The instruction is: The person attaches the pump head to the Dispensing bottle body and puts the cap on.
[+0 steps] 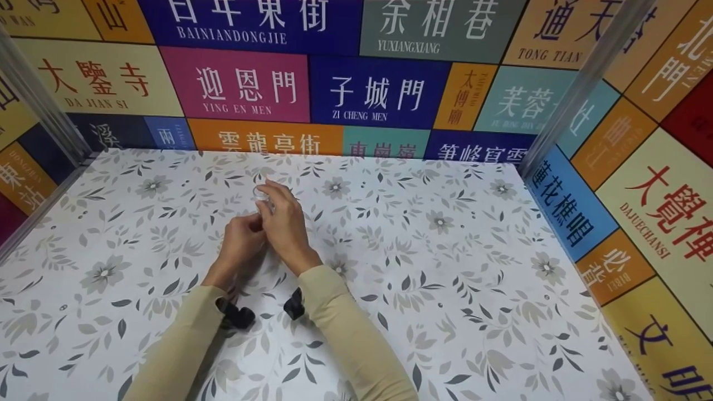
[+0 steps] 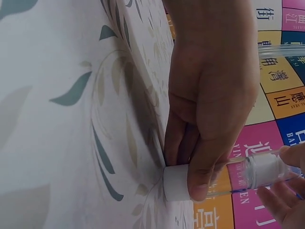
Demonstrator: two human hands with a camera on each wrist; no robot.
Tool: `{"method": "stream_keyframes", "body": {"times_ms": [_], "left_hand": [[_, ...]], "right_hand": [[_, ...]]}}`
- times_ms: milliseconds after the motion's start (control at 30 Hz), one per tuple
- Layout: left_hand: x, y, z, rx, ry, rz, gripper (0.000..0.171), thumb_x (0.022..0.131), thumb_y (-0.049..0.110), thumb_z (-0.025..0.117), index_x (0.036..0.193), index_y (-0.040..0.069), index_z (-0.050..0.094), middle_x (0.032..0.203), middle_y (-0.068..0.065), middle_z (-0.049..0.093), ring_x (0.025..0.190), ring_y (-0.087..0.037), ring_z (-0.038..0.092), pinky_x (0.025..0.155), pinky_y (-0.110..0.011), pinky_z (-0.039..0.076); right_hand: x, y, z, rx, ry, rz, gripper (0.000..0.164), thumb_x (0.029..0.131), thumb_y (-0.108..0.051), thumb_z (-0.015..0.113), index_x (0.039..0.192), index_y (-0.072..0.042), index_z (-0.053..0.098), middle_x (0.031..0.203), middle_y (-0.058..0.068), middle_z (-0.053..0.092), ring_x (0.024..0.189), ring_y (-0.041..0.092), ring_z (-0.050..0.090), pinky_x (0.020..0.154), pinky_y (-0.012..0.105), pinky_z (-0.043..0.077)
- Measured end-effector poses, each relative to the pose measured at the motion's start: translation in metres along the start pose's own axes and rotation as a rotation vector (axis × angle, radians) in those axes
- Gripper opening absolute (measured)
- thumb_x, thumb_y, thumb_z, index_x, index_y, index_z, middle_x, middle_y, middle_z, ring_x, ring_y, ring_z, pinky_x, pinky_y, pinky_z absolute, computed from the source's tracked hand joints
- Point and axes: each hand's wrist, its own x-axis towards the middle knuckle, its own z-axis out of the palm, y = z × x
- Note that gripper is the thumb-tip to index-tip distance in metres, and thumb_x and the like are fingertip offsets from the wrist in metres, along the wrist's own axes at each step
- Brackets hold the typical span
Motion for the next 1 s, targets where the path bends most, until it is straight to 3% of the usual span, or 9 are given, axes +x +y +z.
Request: {"method": "stream_keyframes", "body": {"times_ms": [267, 533, 700, 867, 1000], "left_hand": [[0.0008, -0.0012, 0.0008, 0.007, 0.026, 0.056, 0.01, 0.086, -0.002, 0.066, 0.089, 0.001, 0.075, 0.072, -0.009, 0.065, 0.065, -0.018, 0.052, 0.06, -0.028, 0.041], [0.0018, -0.0017, -0.0006, 0.072, 0.017, 0.014, 0.023, 0.09, 0.002, 0.066, 0.11, 0.003, 0.075, 0.096, -0.014, 0.077, 0.075, -0.019, 0.06, 0.069, -0.031, 0.047], [0.0021, -0.0028, -0.0011, 0.038, 0.002, -0.009, 0.023, 0.091, 0.002, 0.064, 0.111, 0.004, 0.075, 0.094, -0.011, 0.076, 0.076, -0.018, 0.06, 0.069, -0.029, 0.047], [0.0022, -0.0041, -0.001, 0.021, 0.033, 0.05, 0.012, 0.088, -0.002, 0.065, 0.091, 0.002, 0.075, 0.071, -0.005, 0.063, 0.065, -0.017, 0.052, 0.061, -0.028, 0.041], [0.0023, -0.0039, 0.0007, 0.005, 0.045, 0.075, 0.01, 0.086, -0.002, 0.065, 0.081, 0.003, 0.072, 0.065, -0.001, 0.055, 0.06, -0.016, 0.049, 0.057, -0.026, 0.039]], "right_hand": [[-0.0037, 0.0041, 0.0012, 0.018, 0.014, -0.021, 0.028, 0.092, -0.004, 0.069, 0.12, -0.001, 0.069, 0.133, 0.016, 0.064, 0.128, 0.029, 0.059, 0.091, 0.039, 0.057], [-0.0038, 0.0052, 0.0015, 0.019, -0.016, -0.008, 0.03, 0.092, -0.005, 0.069, 0.122, -0.003, 0.068, 0.134, 0.015, 0.064, 0.129, 0.027, 0.059, 0.094, 0.04, 0.056], [-0.0048, 0.0043, 0.0006, -0.01, -0.04, -0.006, 0.031, 0.093, -0.004, 0.067, 0.124, -0.003, 0.067, 0.135, 0.015, 0.064, 0.13, 0.027, 0.059, 0.096, 0.041, 0.055], [-0.0056, 0.0038, 0.0001, -0.146, -0.095, -0.035, 0.03, 0.097, -0.008, 0.062, 0.127, -0.005, 0.063, 0.133, 0.014, 0.065, 0.126, 0.025, 0.061, 0.098, 0.035, 0.054], [-0.0075, 0.0067, -0.0002, -0.298, -0.12, -0.082, 0.032, 0.101, -0.016, 0.057, 0.132, -0.009, 0.059, 0.135, 0.012, 0.065, 0.127, 0.024, 0.061, 0.103, 0.035, 0.05]]}}
